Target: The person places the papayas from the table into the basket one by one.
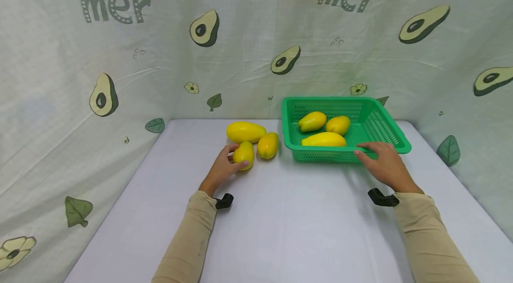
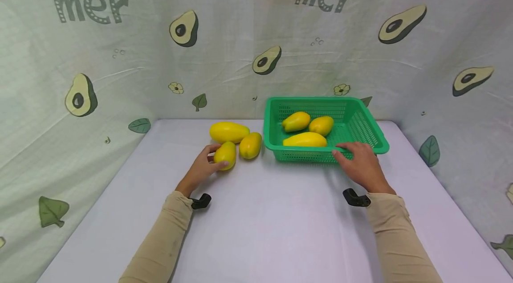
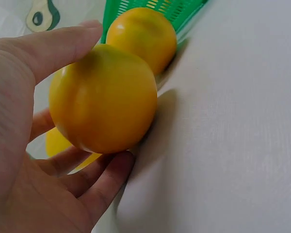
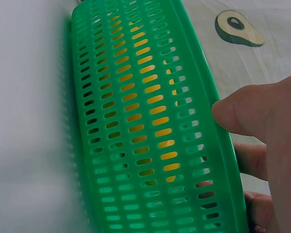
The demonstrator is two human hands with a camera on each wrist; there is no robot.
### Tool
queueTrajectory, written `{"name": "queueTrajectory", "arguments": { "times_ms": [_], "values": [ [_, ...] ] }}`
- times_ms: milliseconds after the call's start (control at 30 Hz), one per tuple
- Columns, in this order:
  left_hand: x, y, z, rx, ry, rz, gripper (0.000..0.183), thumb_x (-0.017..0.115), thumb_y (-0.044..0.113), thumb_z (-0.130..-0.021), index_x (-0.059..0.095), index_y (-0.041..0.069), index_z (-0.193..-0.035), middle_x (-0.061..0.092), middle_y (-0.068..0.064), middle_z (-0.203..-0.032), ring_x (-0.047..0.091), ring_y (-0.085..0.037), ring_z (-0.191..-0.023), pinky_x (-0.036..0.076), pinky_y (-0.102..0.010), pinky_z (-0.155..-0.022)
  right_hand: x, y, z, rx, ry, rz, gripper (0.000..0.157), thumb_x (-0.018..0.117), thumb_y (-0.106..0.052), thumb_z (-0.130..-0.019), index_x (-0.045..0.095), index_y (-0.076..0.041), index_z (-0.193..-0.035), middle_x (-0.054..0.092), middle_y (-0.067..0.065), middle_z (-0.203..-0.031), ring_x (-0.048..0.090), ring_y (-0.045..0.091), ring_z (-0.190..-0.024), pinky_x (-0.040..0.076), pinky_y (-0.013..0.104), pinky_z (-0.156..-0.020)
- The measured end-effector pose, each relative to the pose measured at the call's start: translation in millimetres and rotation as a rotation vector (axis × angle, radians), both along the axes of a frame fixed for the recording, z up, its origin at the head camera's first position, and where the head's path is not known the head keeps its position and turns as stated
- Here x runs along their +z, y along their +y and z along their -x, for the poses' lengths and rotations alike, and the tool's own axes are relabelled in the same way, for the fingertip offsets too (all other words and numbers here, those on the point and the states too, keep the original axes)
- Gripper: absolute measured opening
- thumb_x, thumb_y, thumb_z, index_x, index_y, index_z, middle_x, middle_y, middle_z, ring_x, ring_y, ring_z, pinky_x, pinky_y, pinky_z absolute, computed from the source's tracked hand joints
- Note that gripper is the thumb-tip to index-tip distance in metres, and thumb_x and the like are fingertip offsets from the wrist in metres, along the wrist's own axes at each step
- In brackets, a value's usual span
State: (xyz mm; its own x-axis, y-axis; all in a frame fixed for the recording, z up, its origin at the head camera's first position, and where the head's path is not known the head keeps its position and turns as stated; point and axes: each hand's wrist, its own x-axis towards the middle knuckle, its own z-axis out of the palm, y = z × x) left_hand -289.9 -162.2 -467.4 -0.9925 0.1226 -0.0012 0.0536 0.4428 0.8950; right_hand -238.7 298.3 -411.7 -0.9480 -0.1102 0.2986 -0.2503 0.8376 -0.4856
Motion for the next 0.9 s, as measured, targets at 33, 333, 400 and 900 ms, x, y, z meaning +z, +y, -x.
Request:
{"name": "queueTrajectory", "arguments": {
  "times_ms": [33,333,400,900],
  "values": [
    [-0.2,0.5,0.1,0.0,0.001,0.001,0.077,0.082,0.039,-0.084,0.043,0.018,-0.147,0.041,-0.007,-0.152,0.047,-0.032,-0.13,0.041,-0.05,-0.107,-0.1,0.3,-0.2,-0.001,0.001,0.0,0.047,0.055,-0.036,-0.103,0.062,0.003,-0.128,0.054,0.034,-0.131,0.037,0.057,-0.128,0.015,0.072,-0.109],
    [-3.2,-0.3,1.1,0.003,-0.016,0.031,0.075,0.082,0.04,-0.083,0.045,0.02,-0.146,0.043,-0.006,-0.151,0.048,-0.03,-0.129,0.042,-0.049,-0.106,-1.3,1.4,0.9,0.011,0.016,0.002,0.046,0.055,-0.034,-0.103,0.063,0.004,-0.126,0.056,0.034,-0.129,0.039,0.056,-0.127,0.011,0.072,-0.111],
    [-2.8,-0.5,1.0,-0.004,-0.016,0.031,0.075,0.081,0.041,-0.084,0.045,0.02,-0.146,0.043,-0.006,-0.151,0.048,-0.03,-0.129,0.042,-0.05,-0.106,-1.4,1.8,1.2,0.012,0.017,0.002,0.046,0.055,-0.034,-0.103,0.063,0.004,-0.126,0.056,0.034,-0.129,0.039,0.056,-0.127,0.011,0.071,-0.111],
    [3.7,-8.1,-1.8,-0.037,0.001,0.021,0.067,0.074,0.041,-0.088,0.047,0.026,-0.147,0.043,-0.004,-0.15,0.047,-0.031,-0.128,0.042,-0.051,-0.103,-0.4,3.5,3.9,0.014,0.002,-0.011,0.047,0.055,-0.036,-0.104,0.062,0.005,-0.127,0.056,0.033,-0.13,0.04,0.055,-0.127,0.012,0.071,-0.111]
  ]
}}
